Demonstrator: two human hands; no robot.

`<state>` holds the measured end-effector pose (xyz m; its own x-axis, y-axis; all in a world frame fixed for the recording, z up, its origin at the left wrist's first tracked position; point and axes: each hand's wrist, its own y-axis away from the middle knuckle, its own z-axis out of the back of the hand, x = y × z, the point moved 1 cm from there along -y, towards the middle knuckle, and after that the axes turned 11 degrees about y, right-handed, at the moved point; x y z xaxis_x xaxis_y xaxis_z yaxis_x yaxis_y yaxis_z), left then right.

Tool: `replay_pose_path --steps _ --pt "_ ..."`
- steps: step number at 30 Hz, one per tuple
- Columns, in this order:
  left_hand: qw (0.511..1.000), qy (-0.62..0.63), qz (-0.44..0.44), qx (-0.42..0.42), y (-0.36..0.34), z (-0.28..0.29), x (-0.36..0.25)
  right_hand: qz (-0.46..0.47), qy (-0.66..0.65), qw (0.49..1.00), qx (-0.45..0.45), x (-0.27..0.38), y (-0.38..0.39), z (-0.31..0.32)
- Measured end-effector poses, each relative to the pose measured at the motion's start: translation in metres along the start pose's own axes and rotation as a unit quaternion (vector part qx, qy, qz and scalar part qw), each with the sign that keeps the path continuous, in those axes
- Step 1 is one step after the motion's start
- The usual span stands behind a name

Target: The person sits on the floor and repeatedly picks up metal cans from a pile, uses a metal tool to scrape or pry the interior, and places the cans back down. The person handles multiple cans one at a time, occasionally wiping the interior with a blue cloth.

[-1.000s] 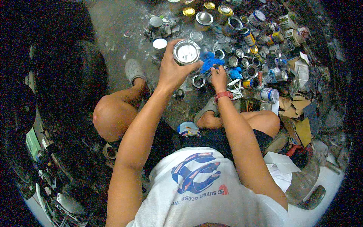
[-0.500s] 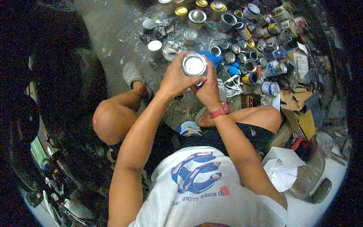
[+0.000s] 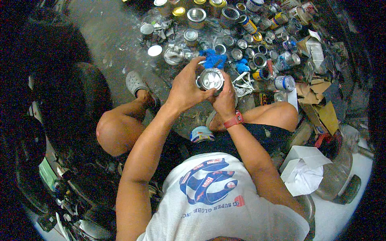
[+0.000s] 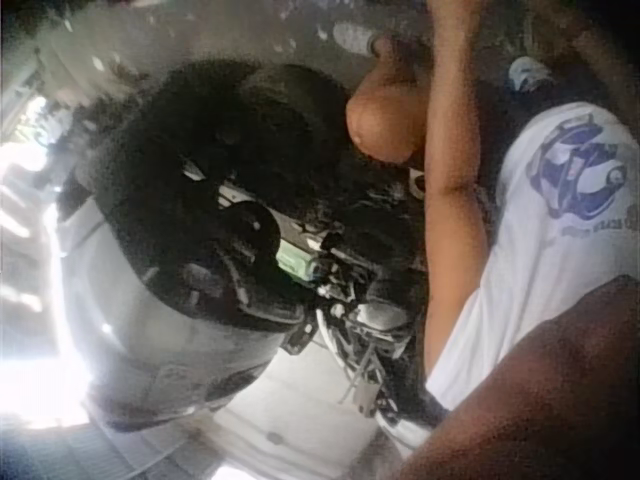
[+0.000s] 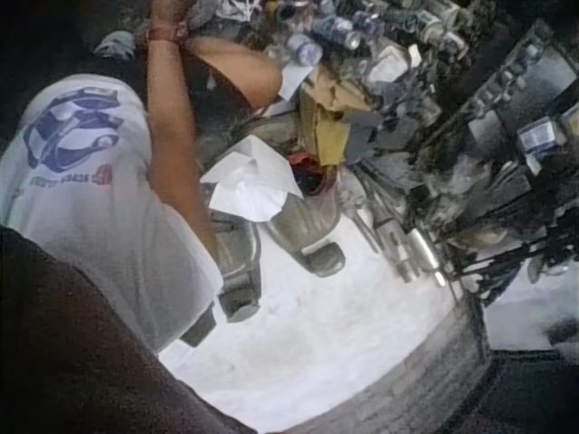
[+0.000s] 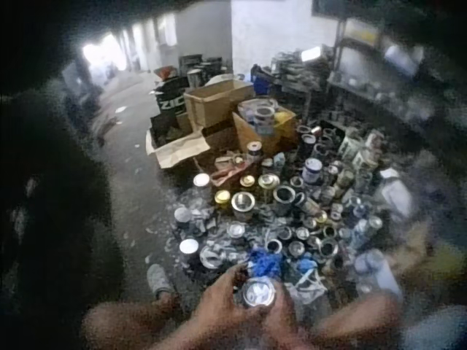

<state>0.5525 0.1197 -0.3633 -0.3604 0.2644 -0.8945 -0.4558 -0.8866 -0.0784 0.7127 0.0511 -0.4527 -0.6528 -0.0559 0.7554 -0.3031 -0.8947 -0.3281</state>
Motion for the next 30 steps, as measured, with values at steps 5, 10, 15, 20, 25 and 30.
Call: replay_pose_path --steps 5,10,15,20,25,30 --pt "0.999 -0.017 -0.036 -0.017 0.005 -0.009 0.002 0.002 -0.024 1.0 -0.002 -0.003 0.007 0.002" --pt "0.999 -0.028 -0.044 -0.011 0.008 -0.008 0.0 0.023 0.019 0.999 -0.014 -0.009 0.012 0.004" --pt "0.999 0.02 -0.035 0.008 0.005 -0.003 0.011 -0.018 0.02 1.0 0.01 -0.007 0.014 0.002" --pt "0.991 -0.023 -0.135 -0.01 -0.003 0.008 0.021 -0.023 0.069 0.997 0.018 -0.005 0.008 0.002" --pt "0.975 0.171 0.127 0.065 -0.016 0.025 0.024 -0.014 0.055 0.998 0.022 -0.002 0.004 -0.005" --pt "0.944 0.268 0.186 0.055 -0.022 0.033 0.032 0.0 0.027 0.999 0.039 -0.007 0.001 -0.015"
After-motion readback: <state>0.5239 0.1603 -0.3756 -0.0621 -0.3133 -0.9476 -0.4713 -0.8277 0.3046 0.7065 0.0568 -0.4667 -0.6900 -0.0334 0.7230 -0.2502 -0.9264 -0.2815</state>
